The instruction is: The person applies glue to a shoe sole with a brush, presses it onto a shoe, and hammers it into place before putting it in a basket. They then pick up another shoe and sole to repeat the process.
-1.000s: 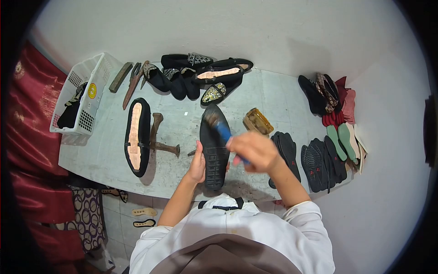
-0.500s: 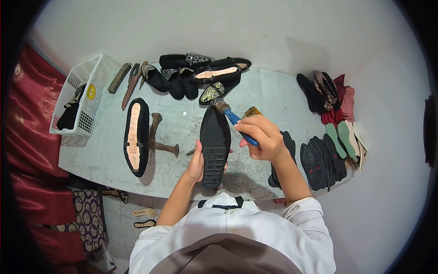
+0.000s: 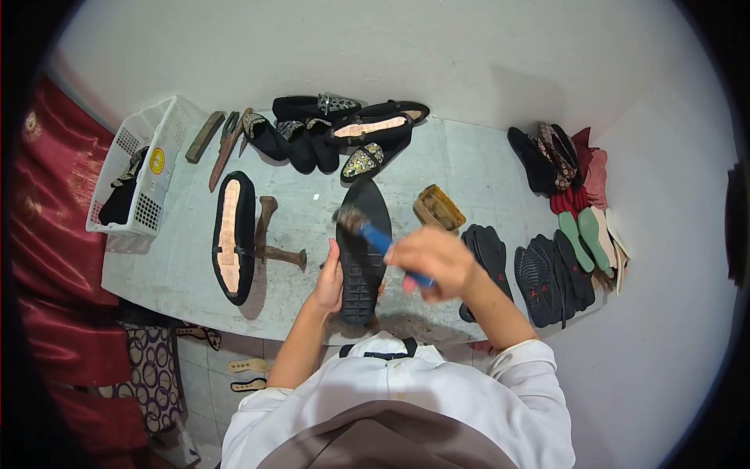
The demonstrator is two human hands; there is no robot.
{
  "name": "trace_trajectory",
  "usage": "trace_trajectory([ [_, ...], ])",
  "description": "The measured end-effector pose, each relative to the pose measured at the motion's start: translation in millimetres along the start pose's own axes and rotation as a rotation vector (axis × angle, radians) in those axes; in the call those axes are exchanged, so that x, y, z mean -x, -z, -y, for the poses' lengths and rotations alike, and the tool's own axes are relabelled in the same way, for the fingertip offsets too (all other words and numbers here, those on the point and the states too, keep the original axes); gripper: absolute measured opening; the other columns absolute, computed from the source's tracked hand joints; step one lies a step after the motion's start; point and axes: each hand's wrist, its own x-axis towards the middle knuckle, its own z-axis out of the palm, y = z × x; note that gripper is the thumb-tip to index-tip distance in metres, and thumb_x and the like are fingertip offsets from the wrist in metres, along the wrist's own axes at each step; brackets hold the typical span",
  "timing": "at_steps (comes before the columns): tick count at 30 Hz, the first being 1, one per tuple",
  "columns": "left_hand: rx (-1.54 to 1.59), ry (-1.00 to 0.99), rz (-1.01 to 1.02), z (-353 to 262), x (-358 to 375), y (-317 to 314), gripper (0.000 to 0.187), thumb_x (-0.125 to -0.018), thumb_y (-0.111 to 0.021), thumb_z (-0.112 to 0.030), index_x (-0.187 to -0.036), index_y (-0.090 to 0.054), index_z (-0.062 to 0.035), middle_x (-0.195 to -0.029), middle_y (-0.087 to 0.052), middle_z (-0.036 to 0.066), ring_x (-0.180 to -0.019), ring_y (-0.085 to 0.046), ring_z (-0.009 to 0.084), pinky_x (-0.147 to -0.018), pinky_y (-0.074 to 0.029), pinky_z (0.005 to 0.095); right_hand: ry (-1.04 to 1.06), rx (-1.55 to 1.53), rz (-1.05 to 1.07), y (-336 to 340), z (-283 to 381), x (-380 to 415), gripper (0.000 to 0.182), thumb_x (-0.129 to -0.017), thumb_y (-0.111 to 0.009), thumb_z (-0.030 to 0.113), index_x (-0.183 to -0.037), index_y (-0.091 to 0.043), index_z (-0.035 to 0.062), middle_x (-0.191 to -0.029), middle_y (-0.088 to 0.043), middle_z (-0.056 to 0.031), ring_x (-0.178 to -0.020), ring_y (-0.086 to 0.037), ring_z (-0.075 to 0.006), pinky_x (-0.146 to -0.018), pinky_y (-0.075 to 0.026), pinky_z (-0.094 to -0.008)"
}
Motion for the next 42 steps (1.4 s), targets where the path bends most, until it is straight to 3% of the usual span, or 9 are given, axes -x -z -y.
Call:
trace_trajectory([
  [12,0.021,-0.046,0.192,-3.1,-3.3,0.2,0.086,-0.087,-0.008,-0.07,-0.124,-0.047,-0.0022,-0.107,-0.061,0.016,-0.079,-0.064,0.0235,-0.069,-0.054,0.0356,-0.093,0.145,-0.085,12.5,-12.4,-3.0,0.038,-0.051,-0.065,0.002,-0.089,-0.063,-0.0026,-0.087,-0.062,-0.0146,-0.073,-0.062,-0.0288,-0.063,-0.052,-0.0339],
  [16,0.055,-0.133,-0.262,2.1,-6.1,-9.9,0.081,-0.091,-0.008,-0.065,-0.124,-0.046,-0.0022,-0.108,-0.059,0.018,-0.079,-0.062,0.0253,-0.069,-0.053,0.037,0.086,-0.084,0.176,1.3,17.0,-3.2,0.026,-0.066,-0.069,0.006,-0.09,-0.063,-0.0029,-0.088,-0.063,-0.0147,-0.073,-0.062,-0.0277,-0.064,-0.052,-0.033],
  [19,0.135,-0.085,0.295,1.1,-9.2,5.8,0.08,-0.091,-0.008,-0.064,-0.123,-0.048,-0.0026,-0.106,-0.06,0.018,-0.081,-0.063,0.0264,-0.071,-0.053,0.0378,0.026,0.113,-0.071,5.3,-8.6,-0.9,0.034,-0.058,-0.064,0.01,-0.089,-0.063,-0.0018,-0.086,-0.063,-0.013,-0.072,-0.062,-0.0263,-0.059,-0.052,-0.0321],
  [26,0.071,-0.053,-0.07,3.7,-4.4,1.6,0.081,-0.091,-0.008,-0.064,-0.123,-0.047,-0.0017,-0.105,-0.06,0.018,-0.078,-0.062,0.0262,-0.069,-0.053,0.0364,0.077,-0.022,0.055,5.6,6.7,-0.7,0.027,-0.062,-0.066,0.007,-0.087,-0.063,-0.0018,-0.085,-0.063,-0.0126,-0.067,-0.062,-0.0272,-0.058,-0.052,-0.0329],
  [30,0.08,-0.083,0.293,-0.5,-9.0,3.5,0.076,-0.093,-0.01,-0.062,-0.125,-0.047,-0.0036,-0.108,-0.06,0.015,-0.083,-0.063,0.0245,-0.072,-0.053,0.0371,-0.006,0.144,-0.01,12.0,-5.0,-3.7,0.029,-0.062,-0.068,0.007,-0.089,-0.062,-0.0018,-0.086,-0.062,-0.0131,-0.068,-0.061,-0.028,-0.06,-0.052,-0.0343],
  [33,0.099,-0.135,-0.243,0.2,-8.0,-14.7,0.075,-0.094,-0.009,-0.06,-0.125,-0.046,-0.0027,-0.106,-0.06,0.016,-0.078,-0.061,0.0236,-0.068,-0.051,0.0375,0.082,0.004,0.097,2.5,10.6,-4.9,0.034,-0.061,-0.068,0.014,-0.09,-0.062,-0.0026,-0.085,-0.062,-0.0136,-0.07,-0.063,-0.0277,-0.061,-0.053,-0.0339],
  [38,0.171,-0.106,0.415,7.0,-14.0,23.9,0.082,-0.086,-0.011,-0.068,-0.127,-0.045,-0.0056,-0.112,-0.058,0.018,-0.096,-0.061,0.0296,-0.084,-0.049,0.0381,0.075,0.088,0.074,2.5,0.1,-2.6,0.036,-0.056,-0.069,0.009,-0.089,-0.062,-0.0022,-0.085,-0.061,-0.0127,-0.067,-0.06,-0.0256,-0.055,-0.051,-0.0318],
  [41,0.163,-0.084,-0.256,-6.7,-5.7,-16.5,0.084,-0.085,-0.009,-0.07,-0.124,-0.047,-0.0048,-0.105,-0.059,0.018,-0.084,-0.062,0.029,-0.073,-0.052,0.0401,0.103,-0.059,0.167,-2.1,11.5,-3.1,0.033,-0.07,-0.065,0.019,-0.093,-0.061,-0.0052,-0.087,-0.062,-0.0154,-0.069,-0.063,-0.0287,-0.057,-0.052,-0.0341],
  [42,-0.001,-0.13,-0.216,-7.0,-5.5,-12.4,0.088,-0.083,-0.009,-0.073,-0.125,-0.046,-0.005,-0.102,-0.06,0.017,-0.083,-0.061,0.029,-0.074,-0.052,0.0404,0.106,-0.083,0.19,-0.4,14.5,-5.3,0.034,-0.071,-0.064,0.02,-0.093,-0.061,-0.0054,-0.087,-0.062,-0.0156,-0.069,-0.063,-0.0287,-0.057,-0.052,-0.0342],
])
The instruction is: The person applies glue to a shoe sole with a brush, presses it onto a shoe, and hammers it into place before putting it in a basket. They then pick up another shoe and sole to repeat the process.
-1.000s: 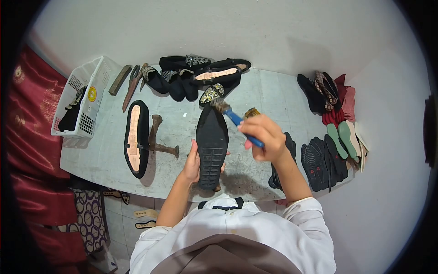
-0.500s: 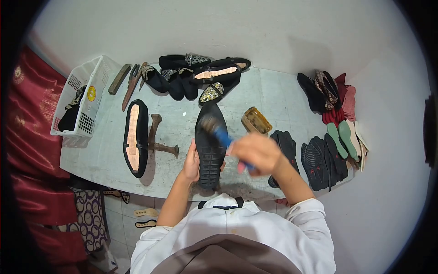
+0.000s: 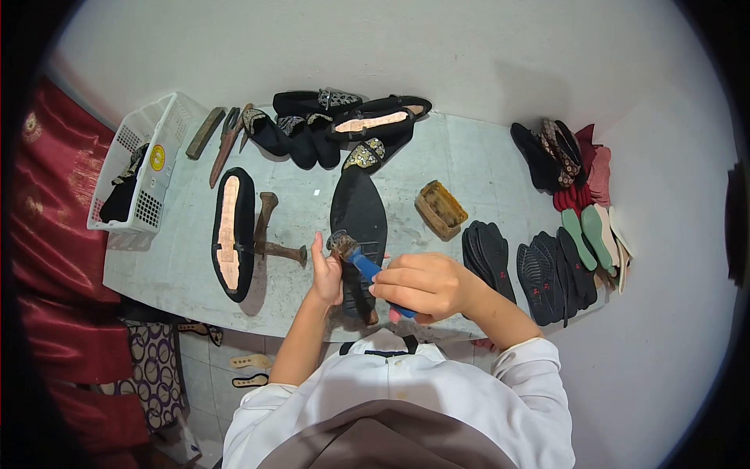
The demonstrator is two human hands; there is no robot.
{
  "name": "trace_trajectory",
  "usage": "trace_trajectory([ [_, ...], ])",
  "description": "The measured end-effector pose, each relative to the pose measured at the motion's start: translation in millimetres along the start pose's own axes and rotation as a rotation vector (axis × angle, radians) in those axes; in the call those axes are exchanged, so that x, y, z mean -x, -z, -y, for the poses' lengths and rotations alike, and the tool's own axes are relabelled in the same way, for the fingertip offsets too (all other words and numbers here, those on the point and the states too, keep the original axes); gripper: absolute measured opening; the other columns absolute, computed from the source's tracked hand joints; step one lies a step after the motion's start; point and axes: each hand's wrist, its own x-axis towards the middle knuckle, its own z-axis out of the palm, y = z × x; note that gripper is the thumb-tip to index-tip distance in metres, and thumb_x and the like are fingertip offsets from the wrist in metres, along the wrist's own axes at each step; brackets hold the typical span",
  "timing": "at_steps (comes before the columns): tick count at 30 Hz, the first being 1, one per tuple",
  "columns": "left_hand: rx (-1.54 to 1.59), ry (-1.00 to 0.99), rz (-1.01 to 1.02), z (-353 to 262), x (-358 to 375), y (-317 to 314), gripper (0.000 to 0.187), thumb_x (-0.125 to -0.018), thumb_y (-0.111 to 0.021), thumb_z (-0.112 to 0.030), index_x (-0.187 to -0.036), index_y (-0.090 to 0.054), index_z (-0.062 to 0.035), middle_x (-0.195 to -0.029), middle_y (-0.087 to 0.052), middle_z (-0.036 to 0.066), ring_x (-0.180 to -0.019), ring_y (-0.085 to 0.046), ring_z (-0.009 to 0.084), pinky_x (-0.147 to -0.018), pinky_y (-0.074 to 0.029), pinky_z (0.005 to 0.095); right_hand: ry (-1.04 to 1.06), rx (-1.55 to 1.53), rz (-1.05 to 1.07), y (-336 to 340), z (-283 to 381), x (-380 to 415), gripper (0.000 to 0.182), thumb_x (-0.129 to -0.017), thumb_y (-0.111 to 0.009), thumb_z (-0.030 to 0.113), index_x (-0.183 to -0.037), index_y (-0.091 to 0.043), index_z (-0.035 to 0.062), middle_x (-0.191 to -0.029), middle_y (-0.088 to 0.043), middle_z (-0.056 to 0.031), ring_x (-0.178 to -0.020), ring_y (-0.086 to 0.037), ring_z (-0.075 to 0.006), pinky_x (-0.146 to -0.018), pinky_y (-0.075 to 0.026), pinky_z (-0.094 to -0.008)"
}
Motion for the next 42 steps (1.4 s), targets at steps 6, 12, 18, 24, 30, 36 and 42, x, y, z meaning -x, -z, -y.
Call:
trace_trajectory([
  [6,0.155,0.063,0.119,6.4,-6.6,10.8,0.095,-0.079,-0.009,-0.079,-0.129,-0.044,-0.0066,-0.106,-0.06,0.016,-0.091,-0.061,0.0287,-0.082,-0.05,0.0399,0.021,0.095,-0.077,-1.8,-5.0,-3.7,0.036,-0.073,-0.061,0.025,-0.093,-0.062,-0.0051,-0.086,-0.061,-0.0153,-0.067,-0.062,-0.0273,-0.054,-0.051,-0.0329],
  [12,0.004,0.043,0.122,3.5,-1.2,9.6,0.099,-0.079,-0.012,-0.08,-0.134,-0.039,-0.0022,-0.124,-0.053,0.014,-0.111,-0.054,0.0254,-0.098,-0.041,0.0369,-0.026,0.087,-0.068,-4.1,-5.0,-1.7,0.036,-0.071,-0.06,0.023,-0.093,-0.062,-0.005,-0.087,-0.061,-0.0149,-0.066,-0.061,-0.0263,-0.053,-0.051,-0.0323],
  [18,-0.039,0.024,0.044,-3.8,-0.1,0.0,0.097,-0.079,-0.011,-0.079,-0.132,-0.039,-0.0035,-0.115,-0.057,0.015,-0.104,-0.057,0.0262,-0.093,-0.044,0.0381,-0.048,0.026,-0.052,-8.3,5.3,-0.4,0.035,-0.074,-0.06,0.024,-0.093,-0.063,-0.0047,-0.087,-0.061,-0.0149,-0.066,-0.061,-0.0265,-0.054,-0.051,-0.0323],
  [24,-0.043,-0.001,0.09,-6.0,-6.5,0.9,0.099,-0.079,-0.011,-0.08,-0.13,-0.042,-0.0016,-0.116,-0.057,0.016,-0.104,-0.058,0.0263,-0.094,-0.044,0.0364,-0.097,0.075,-0.055,-14.6,11.6,0.9,0.033,-0.074,-0.059,0.023,-0.093,-0.063,-0.0035,-0.088,-0.061,-0.0139,-0.067,-0.061,-0.0258,-0.056,-0.051,-0.0325],
  [30,-0.022,-0.008,0.1,-3.3,-6.1,4.0,0.098,-0.08,-0.011,-0.079,-0.133,-0.04,-0.0014,-0.123,-0.054,0.014,-0.11,-0.054,0.0245,-0.097,-0.042,0.0355,-0.132,0.11,-0.156,-12.1,7.7,-2.5,0.041,-0.053,-0.064,0.013,-0.091,-0.064,-0.0029,-0.088,-0.061,-0.0132,-0.067,-0.061,-0.0252,-0.057,-0.051,-0.0322],
  [36,-0.05,0.006,0.046,-9.6,-6.0,-3.0,0.095,-0.079,-0.008,-0.079,-0.129,-0.042,-0.0052,-0.108,-0.06,0.016,-0.1,-0.059,0.0272,-0.091,-0.046,0.0383,-0.17,0.007,-0.109,-7.5,8.8,0.8,0.041,-0.05,-0.065,0.006,-0.089,-0.064,-0.0028,-0.087,-0.062,-0.0132,-0.066,-0.061,-0.0256,-0.057,-0.05,-0.0313],
  [42,0.014,-0.023,0.137,-11.5,-11.1,3.7,0.093,-0.083,-0.01,-0.076,-0.12,-0.05,-0.001,-0.101,-0.063,0.017,-0.092,-0.063,0.0266,-0.085,-0.051,0.039,-0.154,0.024,-0.141,-8.9,17.9,-4.1,0.034,-0.055,-0.067,0.002,-0.088,-0.064,-0.0029,-0.084,-0.063,-0.0127,-0.066,-0.061,-0.0252,-0.058,-0.05,-0.0314],
])
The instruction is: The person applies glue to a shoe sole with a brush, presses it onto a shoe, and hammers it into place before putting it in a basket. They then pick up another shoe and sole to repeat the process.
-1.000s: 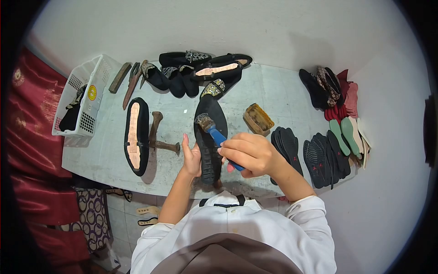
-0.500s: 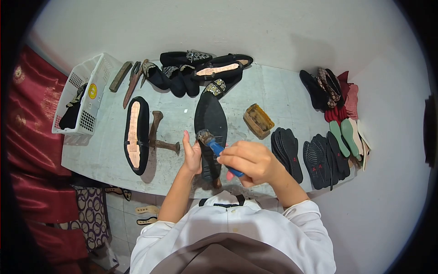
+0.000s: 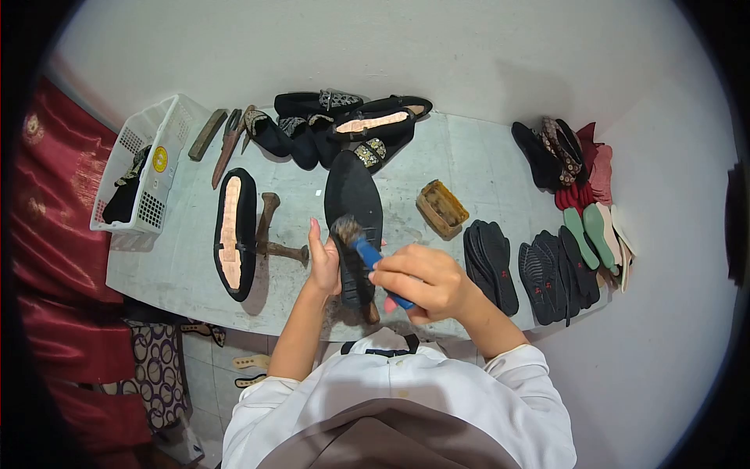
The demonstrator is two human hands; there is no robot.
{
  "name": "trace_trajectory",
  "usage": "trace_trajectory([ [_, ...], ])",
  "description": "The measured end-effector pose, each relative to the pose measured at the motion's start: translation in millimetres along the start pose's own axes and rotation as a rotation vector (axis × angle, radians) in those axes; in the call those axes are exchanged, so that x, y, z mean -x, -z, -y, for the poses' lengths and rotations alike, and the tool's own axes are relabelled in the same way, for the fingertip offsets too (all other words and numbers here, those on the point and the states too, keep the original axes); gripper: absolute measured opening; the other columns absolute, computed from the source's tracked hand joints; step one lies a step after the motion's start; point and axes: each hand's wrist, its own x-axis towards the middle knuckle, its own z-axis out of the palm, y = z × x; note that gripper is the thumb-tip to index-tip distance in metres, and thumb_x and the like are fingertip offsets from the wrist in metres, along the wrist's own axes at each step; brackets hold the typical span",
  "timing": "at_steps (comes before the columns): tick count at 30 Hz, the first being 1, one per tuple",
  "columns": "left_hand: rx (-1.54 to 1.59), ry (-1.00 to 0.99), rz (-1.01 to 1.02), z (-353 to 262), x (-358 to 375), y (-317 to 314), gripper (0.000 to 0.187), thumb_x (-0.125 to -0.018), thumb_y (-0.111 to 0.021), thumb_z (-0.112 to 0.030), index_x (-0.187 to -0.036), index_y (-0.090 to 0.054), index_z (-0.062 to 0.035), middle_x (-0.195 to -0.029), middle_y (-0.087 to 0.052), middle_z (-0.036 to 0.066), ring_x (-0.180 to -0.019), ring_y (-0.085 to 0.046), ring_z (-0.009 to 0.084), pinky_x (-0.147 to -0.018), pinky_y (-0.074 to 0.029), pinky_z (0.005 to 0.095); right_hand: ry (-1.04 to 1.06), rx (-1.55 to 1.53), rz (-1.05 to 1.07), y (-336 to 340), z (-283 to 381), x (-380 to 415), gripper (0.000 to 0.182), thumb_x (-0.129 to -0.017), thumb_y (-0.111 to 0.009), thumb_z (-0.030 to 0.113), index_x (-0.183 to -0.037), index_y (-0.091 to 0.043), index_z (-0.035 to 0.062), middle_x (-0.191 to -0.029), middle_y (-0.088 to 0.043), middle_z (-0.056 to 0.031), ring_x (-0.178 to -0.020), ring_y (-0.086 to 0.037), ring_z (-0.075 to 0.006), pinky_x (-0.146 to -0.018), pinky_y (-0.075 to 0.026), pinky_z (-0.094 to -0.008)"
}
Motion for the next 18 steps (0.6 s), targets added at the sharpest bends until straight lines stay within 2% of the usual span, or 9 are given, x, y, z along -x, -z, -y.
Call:
trace_trajectory([
  [3,-0.035,0.023,0.091,-1.3,0.2,-0.8,0.092,-0.084,-0.008,-0.074,-0.117,-0.052,-0.0008,-0.096,-0.063,0.017,-0.086,-0.063,0.0254,-0.079,-0.051,0.0377,-0.03,-0.059,-0.014,6.4,-8.0,0.2,0.042,-0.048,-0.065,0.002,-0.09,-0.062,-0.0001,-0.088,-0.061,-0.0105,-0.072,-0.059,-0.0264,-0.059,-0.049,-0.0337],
  [4,-0.036,0.032,0.117,-1.8,1.1,-1.2,0.091,-0.084,-0.007,-0.074,-0.116,-0.052,-0.0008,-0.095,-0.063,0.016,-0.084,-0.063,0.0248,-0.077,-0.052,0.037,-0.081,0.003,-0.017,11.2,-10.9,0.9,0.041,-0.049,-0.064,0.0,-0.09,-0.062,0.0002,-0.088,-0.061,-0.0107,-0.072,-0.06,-0.0274,-0.06,-0.05,-0.0332],
  [8,-0.051,0.039,0.215,0.0,1.9,-0.8,0.091,-0.085,-0.006,-0.073,-0.114,-0.053,-0.0009,-0.092,-0.062,0.016,-0.075,-0.062,0.0232,-0.069,-0.052,0.0347,-0.03,0.199,-0.194,21.1,-29.2,-8.6,0.036,-0.051,-0.062,-0.001,-0.088,-0.063,0.0004,-0.086,-0.061,-0.0125,-0.068,-0.059,-0.0267,-0.059,-0.049,-0.0327],
  [9,-0.059,0.036,0.24,0.9,0.7,-1.4,0.09,-0.085,-0.006,-0.073,-0.113,-0.053,-0.001,-0.092,-0.062,0.015,-0.074,-0.062,0.023,-0.068,-0.051,0.0344,-0.013,0.117,-0.147,19.9,-26.1,-9.4,0.032,-0.055,-0.065,0.001,-0.087,-0.063,-0.0005,-0.085,-0.062,-0.0126,-0.067,-0.06,-0.0261,-0.059,-0.049,-0.0324],
  [11,-0.059,-0.039,-0.08,-5.3,5.3,-32.5,0.091,-0.085,-0.006,-0.073,-0.114,-0.053,-0.001,-0.093,-0.061,0.015,-0.071,-0.061,0.0227,-0.066,-0.051,0.0339,0.024,-0.048,-0.051,16.5,-11.8,-12.3,0.025,-0.063,-0.07,0.005,-0.086,-0.064,-0.0024,-0.082,-0.063,-0.0128,-0.066,-0.061,-0.0247,-0.059,-0.05,-0.0318],
  [12,-0.06,-0.074,-0.242,-7.6,7.2,-42.8,0.091,-0.085,-0.006,-0.073,-0.114,-0.053,-0.001,-0.093,-0.061,0.015,-0.07,-0.06,0.0225,-0.065,-0.05,0.0337,0.034,0.039,0.028,18.1,-2.8,-13.8,0.024,-0.062,-0.069,0.004,-0.085,-0.064,-0.0022,-0.08,-0.063,-0.0127,-0.066,-0.061,-0.025,-0.059,-0.05,-0.0317],
  [14,-0.045,0.014,-0.037,-6.2,6.5,-24.6,0.09,-0.085,-0.006,-0.072,-0.116,-0.051,-0.0016,-0.095,-0.061,0.014,-0.071,-0.06,0.0225,-0.065,-0.051,0.034,-0.002,0.053,-0.053,21.6,-13.4,-15.2,0.033,-0.053,-0.063,-0.001,-0.086,-0.063,-0.0006,-0.083,-0.063,-0.0118,-0.066,-0.06,-0.0258,-0.058,-0.049,-0.0319],
  [16,0.027,0.024,0.304,-0.2,0.8,-5.1,0.09,-0.086,-0.005,-0.072,-0.118,-0.05,-0.0022,-0.096,-0.061,0.014,-0.072,-0.061,0.022,-0.067,-0.051,0.0341,-0.025,0.181,-0.143,27.8,-30.1,-17.0,0.041,-0.046,-0.06,-0.005,-0.087,-0.063,0.0002,-0.083,-0.062,-0.0117,-0.066,-0.059,-0.0262,-0.057,-0.049,-0.0318],
  [18,0.004,0.024,0.298,2.7,1.2,-2.0,0.09,-0.085,-0.004,-0.072,-0.119,-0.05,-0.0021,-0.097,-0.061,0.014,-0.072,-0.06,0.0221,-0.067,-0.05,0.0339,-0.033,0.223,-0.172,32.1,-36.8,-17.7,0.043,-0.045,-0.06,-0.006,-0.087,-0.063,-0.0004,-0.083,-0.063,-0.0122,-0.066,-0.059,-0.026,-0.057,-0.049,-0.0316],
])
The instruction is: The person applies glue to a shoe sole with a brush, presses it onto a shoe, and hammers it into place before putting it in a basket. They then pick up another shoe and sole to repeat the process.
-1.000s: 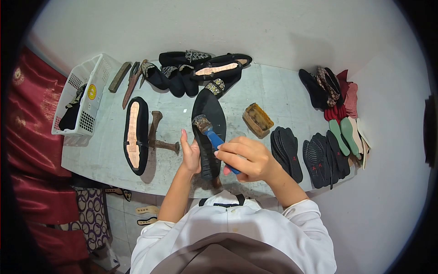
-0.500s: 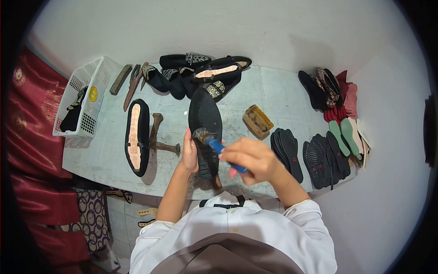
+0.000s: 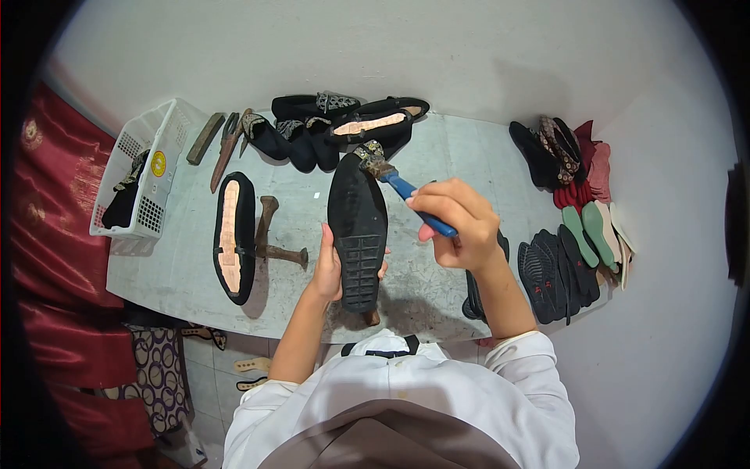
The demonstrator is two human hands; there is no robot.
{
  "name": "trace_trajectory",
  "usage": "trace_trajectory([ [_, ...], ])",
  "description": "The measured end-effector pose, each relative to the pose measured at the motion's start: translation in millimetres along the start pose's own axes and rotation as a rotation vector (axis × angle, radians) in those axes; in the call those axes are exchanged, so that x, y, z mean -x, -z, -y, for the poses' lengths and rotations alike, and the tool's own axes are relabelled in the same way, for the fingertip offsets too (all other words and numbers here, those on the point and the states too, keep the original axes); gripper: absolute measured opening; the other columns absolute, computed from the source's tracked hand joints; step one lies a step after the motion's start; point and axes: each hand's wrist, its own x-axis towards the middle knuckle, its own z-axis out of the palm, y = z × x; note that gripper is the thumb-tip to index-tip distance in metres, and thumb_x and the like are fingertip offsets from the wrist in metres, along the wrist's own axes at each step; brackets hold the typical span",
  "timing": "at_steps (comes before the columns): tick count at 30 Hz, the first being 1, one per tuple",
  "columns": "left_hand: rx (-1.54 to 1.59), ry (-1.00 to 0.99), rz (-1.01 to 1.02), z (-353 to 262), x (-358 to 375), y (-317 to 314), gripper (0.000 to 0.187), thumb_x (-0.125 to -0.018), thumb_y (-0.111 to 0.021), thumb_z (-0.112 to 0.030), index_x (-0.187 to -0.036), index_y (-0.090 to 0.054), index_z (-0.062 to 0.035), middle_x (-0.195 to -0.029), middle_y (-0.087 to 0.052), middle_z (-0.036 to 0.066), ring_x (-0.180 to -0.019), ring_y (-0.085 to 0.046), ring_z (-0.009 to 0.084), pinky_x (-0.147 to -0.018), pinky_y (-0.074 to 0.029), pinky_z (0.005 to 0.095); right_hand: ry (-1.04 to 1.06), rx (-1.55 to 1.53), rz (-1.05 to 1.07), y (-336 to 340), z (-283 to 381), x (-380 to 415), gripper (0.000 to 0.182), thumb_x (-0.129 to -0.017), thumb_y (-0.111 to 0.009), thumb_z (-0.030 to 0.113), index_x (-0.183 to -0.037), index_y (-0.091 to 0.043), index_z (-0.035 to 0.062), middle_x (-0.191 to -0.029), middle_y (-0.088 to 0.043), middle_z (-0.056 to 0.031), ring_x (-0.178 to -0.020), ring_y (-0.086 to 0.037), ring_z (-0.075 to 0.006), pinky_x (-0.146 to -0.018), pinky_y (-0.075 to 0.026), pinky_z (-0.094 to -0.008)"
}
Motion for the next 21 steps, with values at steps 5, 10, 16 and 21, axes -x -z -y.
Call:
trace_trajectory([
  [5,-0.048,-0.012,-0.417,-4.6,-2.3,-20.5,0.09,-0.085,-0.004,-0.073,-0.118,-0.05,-0.0019,-0.095,-0.06,0.013,-0.071,-0.06,0.0226,-0.065,-0.049,0.0336,0.11,-0.233,0.194,-4.9,23.6,4.8,0.025,-0.062,-0.066,0.007,-0.086,-0.064,-0.0014,-0.082,-0.063,-0.0131,-0.066,-0.061,-0.0253,-0.058,-0.05,-0.0317],
  [10,0.024,0.014,0.006,0.3,2.7,1.6,0.09,-0.086,-0.004,-0.072,-0.118,-0.049,-0.0011,-0.095,-0.061,0.013,-0.073,-0.061,0.0228,-0.067,-0.05,0.0342,0.053,-0.059,0.025,-2.8,-7.2,-0.9,0.039,-0.049,-0.062,-0.003,-0.088,-0.063,-0.0001,-0.086,-0.063,-0.0125,-0.066,-0.058,-0.0259,-0.056,-0.048,-0.0316],
  [16,-0.021,0.072,-0.284,-4.7,6.2,-8.4,0.091,-0.085,-0.005,-0.073,-0.117,-0.05,-0.0003,-0.095,-0.062,0.013,-0.072,-0.061,0.0234,-0.067,-0.05,0.0341,-0.032,-0.423,0.218,-4.4,11.0,4.3,0.023,-0.061,-0.068,0.004,-0.084,-0.065,0.0018,-0.082,-0.063,-0.0108,-0.065,-0.06,-0.0234,-0.057,-0.048,-0.03],
  [21,0.062,0.016,-0.017,4.3,3.8,10.3,0.09,-0.085,-0.006,-0.073,-0.117,-0.051,-0.0013,-0.095,-0.061,0.015,-0.072,-0.061,0.025,-0.064,-0.05,0.0352,-0.028,-0.084,-0.036,-4.4,-13.0,2.5,0.029,-0.059,-0.069,0.001,-0.087,-0.065,0.0031,-0.083,-0.064,-0.0095,-0.065,-0.058,-0.0221,-0.057,-0.048,-0.0301],
])
